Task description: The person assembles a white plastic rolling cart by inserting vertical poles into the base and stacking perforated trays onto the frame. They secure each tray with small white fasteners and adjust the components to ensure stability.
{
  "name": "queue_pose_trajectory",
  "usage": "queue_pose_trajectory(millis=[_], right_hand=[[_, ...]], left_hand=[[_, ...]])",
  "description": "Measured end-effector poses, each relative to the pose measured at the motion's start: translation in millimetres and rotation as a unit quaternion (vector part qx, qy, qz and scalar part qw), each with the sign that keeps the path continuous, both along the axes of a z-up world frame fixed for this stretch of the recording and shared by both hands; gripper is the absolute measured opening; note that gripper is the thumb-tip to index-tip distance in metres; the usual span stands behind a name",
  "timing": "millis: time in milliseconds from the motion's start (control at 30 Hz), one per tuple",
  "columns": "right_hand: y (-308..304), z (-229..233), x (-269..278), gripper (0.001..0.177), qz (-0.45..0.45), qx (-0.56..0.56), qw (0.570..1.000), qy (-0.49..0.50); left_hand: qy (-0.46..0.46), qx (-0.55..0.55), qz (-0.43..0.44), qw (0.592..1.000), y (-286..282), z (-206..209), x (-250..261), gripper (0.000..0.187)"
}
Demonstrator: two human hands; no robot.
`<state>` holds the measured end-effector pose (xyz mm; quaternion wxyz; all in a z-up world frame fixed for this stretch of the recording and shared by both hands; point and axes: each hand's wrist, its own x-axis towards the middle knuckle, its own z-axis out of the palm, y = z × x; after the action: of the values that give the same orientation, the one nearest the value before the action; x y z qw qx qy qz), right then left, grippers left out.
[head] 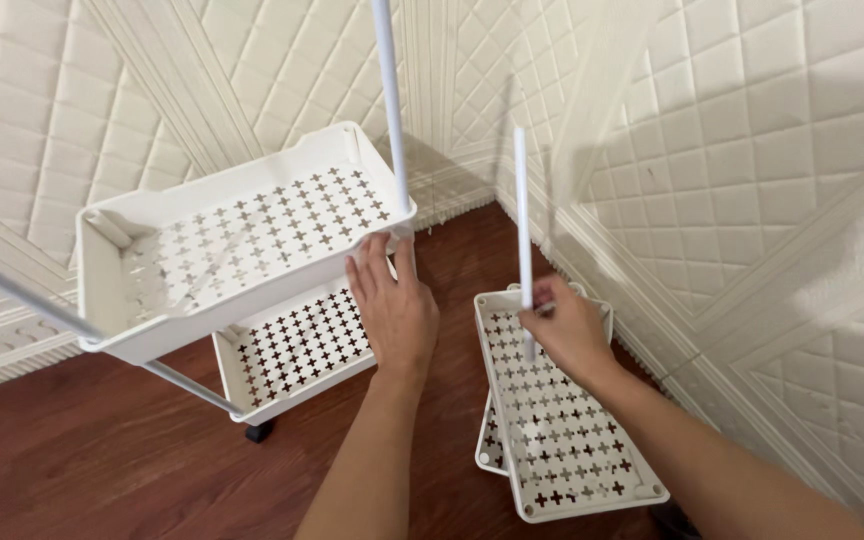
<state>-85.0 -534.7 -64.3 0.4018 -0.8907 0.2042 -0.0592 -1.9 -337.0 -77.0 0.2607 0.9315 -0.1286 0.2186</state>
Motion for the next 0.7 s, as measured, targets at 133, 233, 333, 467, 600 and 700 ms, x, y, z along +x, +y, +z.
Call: queue_pose_trajectory(millis=[133,233,333,467,600,700], right_hand=[[25,37,26,0.030,0.028,0.001,0.992,-0.126],[41,61,42,0.027,0.015,0.057,0.985,-0.164],[49,79,50,0.027,0.008,0.077,0.980,-0.183],[58,94,50,0.026,0.013,0.079,0.979,-0.187],[77,97,50,0.025,0.036,0.095,0.974,-0.202],[95,98,49,0.025,0.056,0.099,0.971,-0.209]], left_hand=[[-0.026,0.016,0.006,1.000,3,9,19,0.070],[0.027,-0.031,-0.025,0.999,4,13,19,0.074],[0.025,-0.049,-0.044,0.998,16,16,-4,0.074],[0.143,-0.050,-0.017,0.988,40,26,-33,0.069],[0.163,-0.026,0.017,0.986,81,28,-54,0.067],[0.142,-0.061,0.042,0.987,106,24,-64,0.060]])
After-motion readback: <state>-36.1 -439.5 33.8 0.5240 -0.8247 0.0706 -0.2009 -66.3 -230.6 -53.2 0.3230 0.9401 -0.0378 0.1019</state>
